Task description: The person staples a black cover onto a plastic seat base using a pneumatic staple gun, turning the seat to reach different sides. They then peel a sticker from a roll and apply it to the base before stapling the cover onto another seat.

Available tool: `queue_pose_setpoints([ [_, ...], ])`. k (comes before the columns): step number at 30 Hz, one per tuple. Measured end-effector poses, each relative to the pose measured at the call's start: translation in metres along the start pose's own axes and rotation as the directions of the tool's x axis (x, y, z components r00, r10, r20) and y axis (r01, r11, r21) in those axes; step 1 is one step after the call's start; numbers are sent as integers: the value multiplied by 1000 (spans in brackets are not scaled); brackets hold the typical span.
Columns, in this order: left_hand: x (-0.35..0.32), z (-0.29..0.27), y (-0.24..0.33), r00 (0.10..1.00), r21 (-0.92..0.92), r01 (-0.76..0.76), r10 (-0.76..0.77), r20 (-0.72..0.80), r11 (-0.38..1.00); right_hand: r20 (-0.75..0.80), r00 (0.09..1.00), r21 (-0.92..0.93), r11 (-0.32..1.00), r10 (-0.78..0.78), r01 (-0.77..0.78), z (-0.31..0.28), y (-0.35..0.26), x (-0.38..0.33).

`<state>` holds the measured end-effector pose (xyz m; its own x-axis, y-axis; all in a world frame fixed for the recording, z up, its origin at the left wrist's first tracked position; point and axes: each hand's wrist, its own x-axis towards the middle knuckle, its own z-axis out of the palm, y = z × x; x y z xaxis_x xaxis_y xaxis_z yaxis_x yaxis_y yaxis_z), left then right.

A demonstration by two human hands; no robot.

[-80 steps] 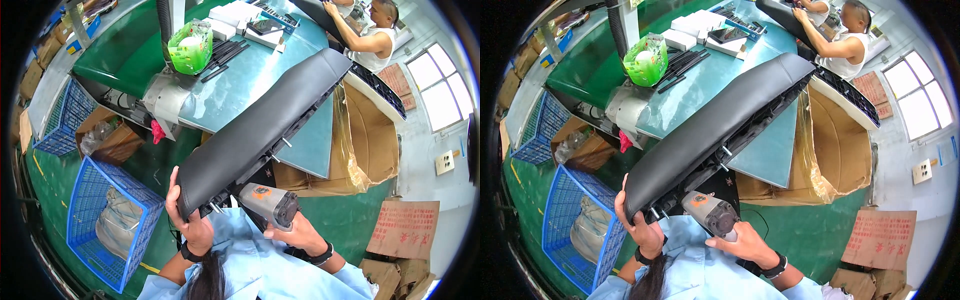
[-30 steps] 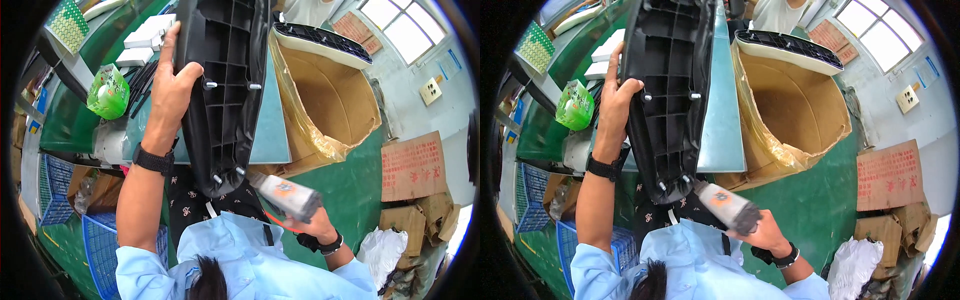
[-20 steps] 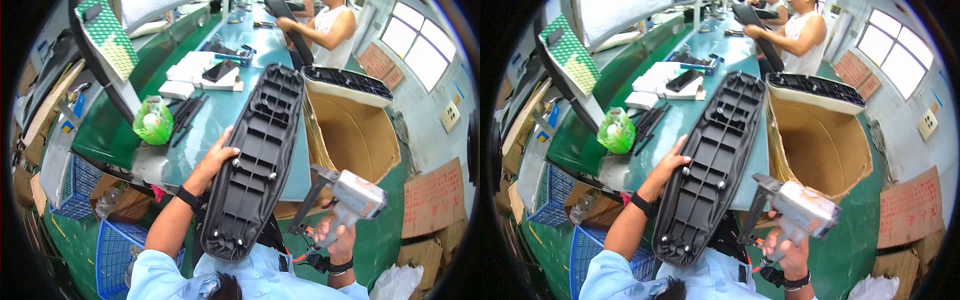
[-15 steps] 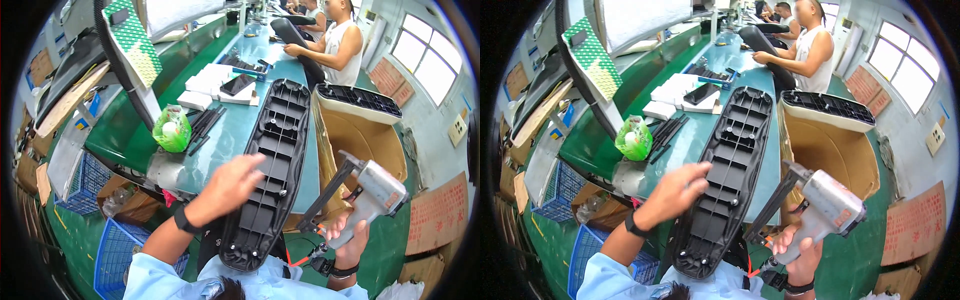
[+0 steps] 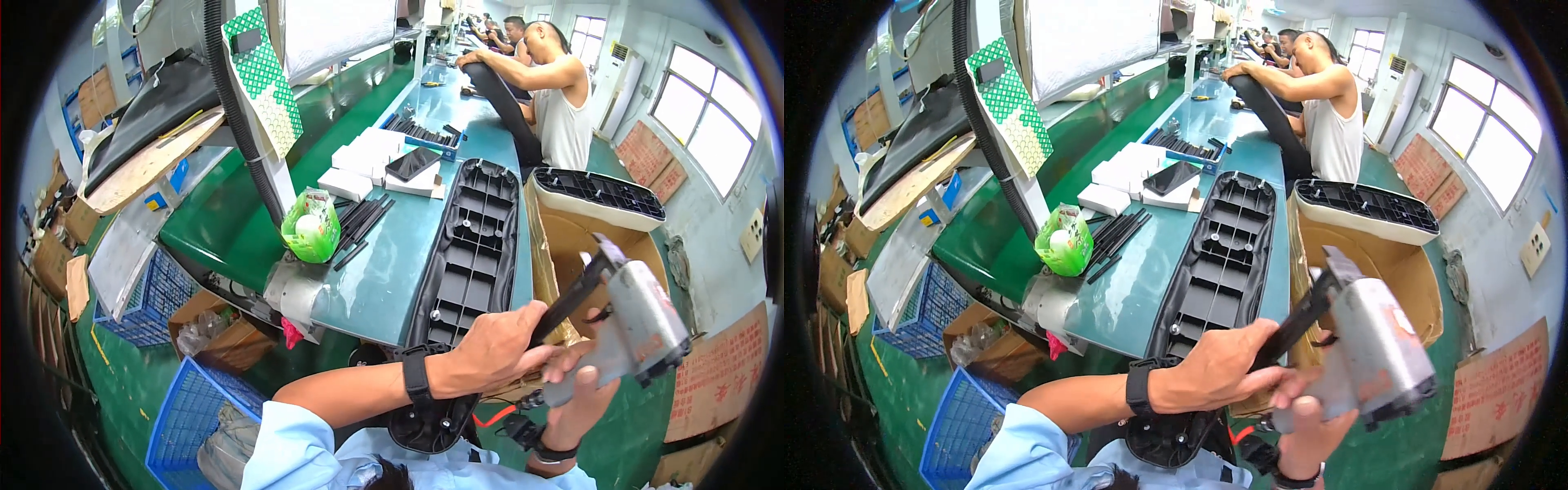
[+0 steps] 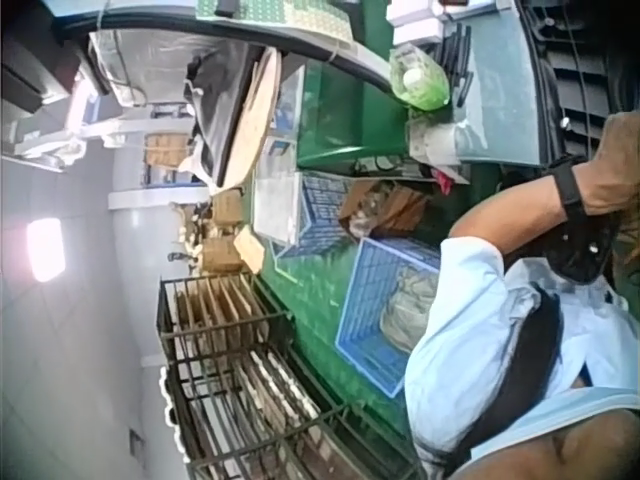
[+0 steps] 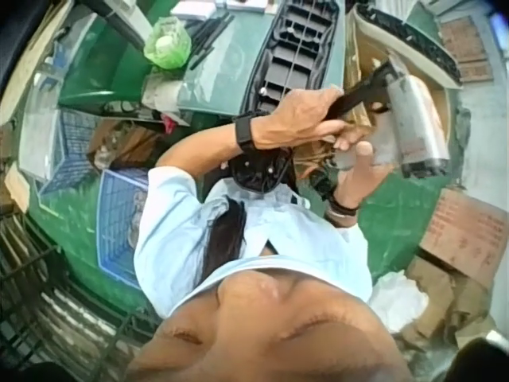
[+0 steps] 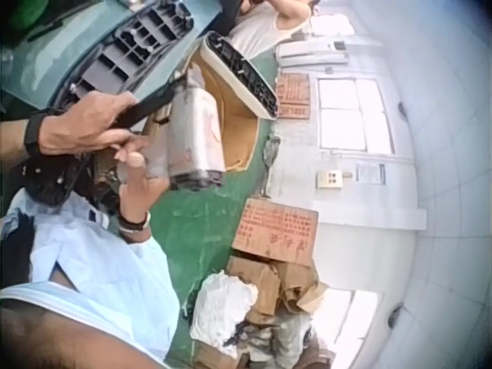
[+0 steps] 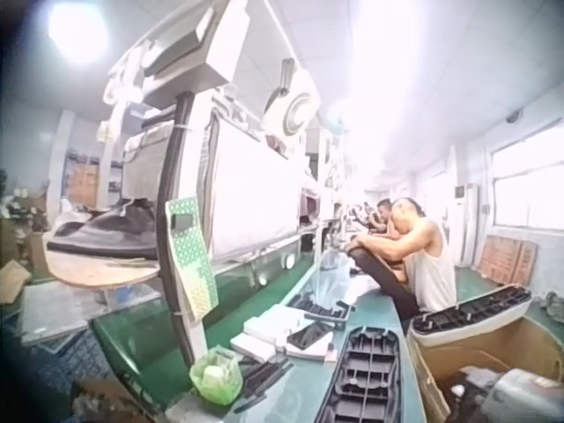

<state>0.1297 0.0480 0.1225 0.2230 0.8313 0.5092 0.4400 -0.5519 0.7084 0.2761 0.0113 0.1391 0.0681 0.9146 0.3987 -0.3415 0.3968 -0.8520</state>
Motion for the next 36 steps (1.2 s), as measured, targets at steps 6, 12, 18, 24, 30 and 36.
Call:
queue_pose_setpoints([
  [6,13,-65,-87,961,456,44,87,-263,889,-6,1000,-116,993,28,-29,-68,-21,19],
  [12,-60,-93,-248,879,767,448,-71,-471,459,-47,969,-26,969,243,-245,-95,-9,13],
  [18,-40,-94,-238,836,658,548,-333,-435,517,-61,966,-35,967,250,-253,-109,-10,4],
  [24,21,-64,-77,861,-300,273,-371,-347,914,63,977,18,979,202,-203,-80,-12,23],
  [30,33,-21,20,985,-579,142,-173,0,803,175,963,56,974,207,-219,-53,-28,27],
  [36,39,-14,34,973,-710,220,-199,114,669,198,961,34,978,194,-205,-50,-39,25],
])
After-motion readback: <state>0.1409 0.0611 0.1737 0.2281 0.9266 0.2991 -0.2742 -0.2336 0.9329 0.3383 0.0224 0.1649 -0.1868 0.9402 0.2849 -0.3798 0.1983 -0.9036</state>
